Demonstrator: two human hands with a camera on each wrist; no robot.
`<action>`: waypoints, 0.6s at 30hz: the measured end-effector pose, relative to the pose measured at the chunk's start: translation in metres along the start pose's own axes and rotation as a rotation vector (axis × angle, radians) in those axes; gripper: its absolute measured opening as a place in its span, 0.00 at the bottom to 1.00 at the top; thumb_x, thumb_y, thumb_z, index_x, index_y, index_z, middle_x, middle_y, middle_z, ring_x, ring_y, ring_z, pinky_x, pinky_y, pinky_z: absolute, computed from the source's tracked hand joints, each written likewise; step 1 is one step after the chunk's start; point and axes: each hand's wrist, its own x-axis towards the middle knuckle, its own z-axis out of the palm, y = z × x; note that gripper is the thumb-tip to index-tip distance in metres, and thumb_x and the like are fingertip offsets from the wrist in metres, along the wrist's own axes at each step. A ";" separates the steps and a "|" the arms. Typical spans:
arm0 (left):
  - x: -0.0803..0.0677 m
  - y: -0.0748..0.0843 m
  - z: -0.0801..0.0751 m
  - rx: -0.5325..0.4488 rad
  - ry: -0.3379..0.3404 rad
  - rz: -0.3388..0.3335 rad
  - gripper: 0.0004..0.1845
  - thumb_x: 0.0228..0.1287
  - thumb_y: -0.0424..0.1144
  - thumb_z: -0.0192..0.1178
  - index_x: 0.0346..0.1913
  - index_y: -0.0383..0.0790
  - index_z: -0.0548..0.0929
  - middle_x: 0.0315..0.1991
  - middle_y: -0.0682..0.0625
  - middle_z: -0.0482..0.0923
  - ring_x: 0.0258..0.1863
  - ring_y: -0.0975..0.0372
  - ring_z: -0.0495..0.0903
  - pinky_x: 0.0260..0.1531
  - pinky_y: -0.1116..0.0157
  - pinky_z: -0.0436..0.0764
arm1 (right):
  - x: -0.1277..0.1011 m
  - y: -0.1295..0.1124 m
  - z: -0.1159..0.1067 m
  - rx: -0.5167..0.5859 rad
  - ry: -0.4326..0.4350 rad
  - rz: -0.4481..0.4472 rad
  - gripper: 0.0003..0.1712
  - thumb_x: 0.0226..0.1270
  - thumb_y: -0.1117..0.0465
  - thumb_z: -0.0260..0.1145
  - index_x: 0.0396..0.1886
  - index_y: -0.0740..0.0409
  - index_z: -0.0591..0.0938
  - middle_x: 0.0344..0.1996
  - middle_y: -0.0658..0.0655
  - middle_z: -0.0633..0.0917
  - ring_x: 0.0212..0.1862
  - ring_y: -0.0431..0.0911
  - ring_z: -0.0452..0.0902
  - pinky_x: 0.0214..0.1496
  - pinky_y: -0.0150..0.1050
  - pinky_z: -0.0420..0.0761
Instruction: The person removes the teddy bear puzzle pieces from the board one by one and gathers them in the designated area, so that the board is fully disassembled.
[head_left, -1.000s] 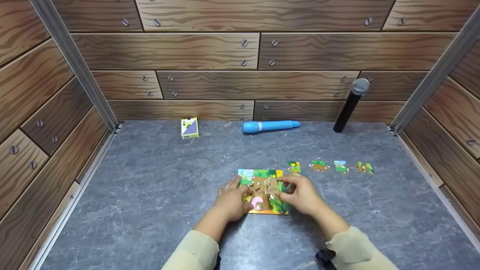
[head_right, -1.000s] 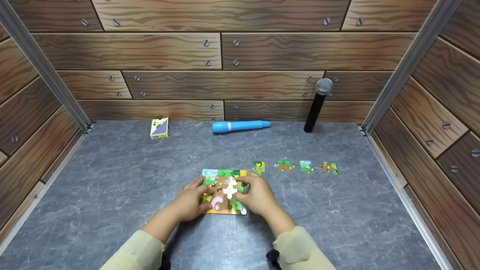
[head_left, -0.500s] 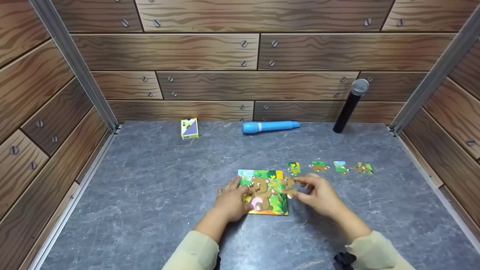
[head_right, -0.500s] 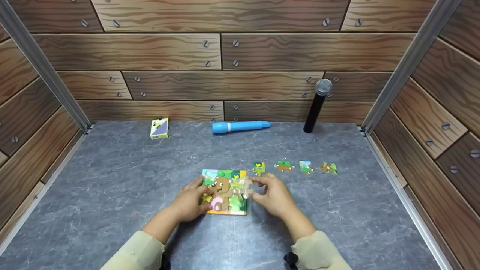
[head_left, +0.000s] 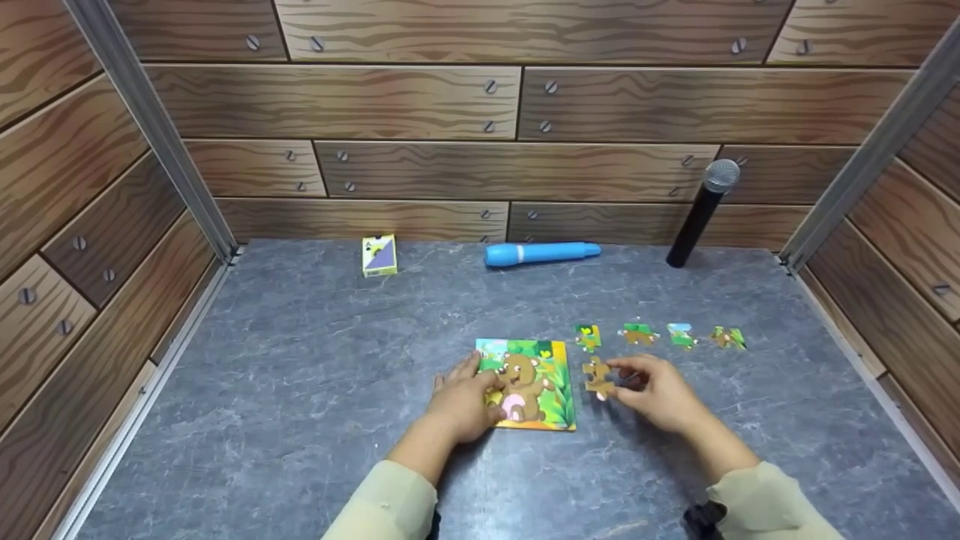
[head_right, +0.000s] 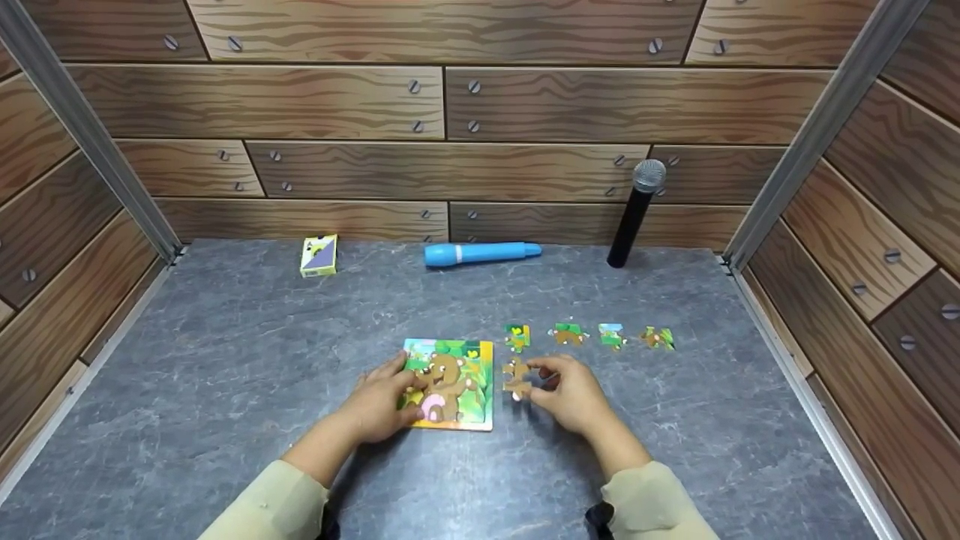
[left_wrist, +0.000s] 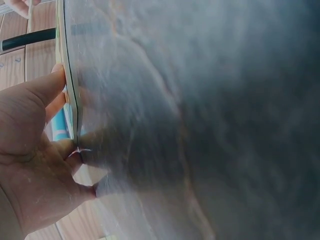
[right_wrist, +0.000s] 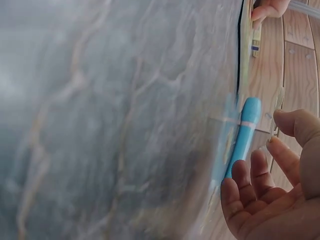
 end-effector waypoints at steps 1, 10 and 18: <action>0.000 0.000 0.000 -0.003 -0.002 -0.002 0.21 0.67 0.48 0.73 0.60 0.48 0.84 0.83 0.35 0.56 0.82 0.42 0.55 0.76 0.31 0.51 | 0.001 0.002 0.000 0.009 -0.005 0.004 0.24 0.62 0.68 0.77 0.59 0.68 0.86 0.42 0.58 0.87 0.43 0.49 0.82 0.44 0.38 0.83; 0.000 0.001 -0.001 -0.009 -0.019 -0.017 0.19 0.68 0.48 0.72 0.59 0.50 0.84 0.83 0.36 0.54 0.82 0.42 0.53 0.77 0.31 0.49 | 0.005 0.014 -0.001 0.085 -0.041 0.033 0.24 0.62 0.70 0.76 0.58 0.71 0.85 0.37 0.58 0.85 0.36 0.46 0.77 0.35 0.32 0.79; 0.000 0.002 -0.001 -0.008 -0.017 -0.015 0.20 0.68 0.48 0.72 0.60 0.49 0.84 0.83 0.36 0.55 0.82 0.42 0.54 0.76 0.30 0.49 | 0.009 0.019 0.002 0.087 -0.059 0.071 0.24 0.61 0.71 0.75 0.58 0.72 0.85 0.36 0.59 0.83 0.33 0.46 0.75 0.29 0.32 0.78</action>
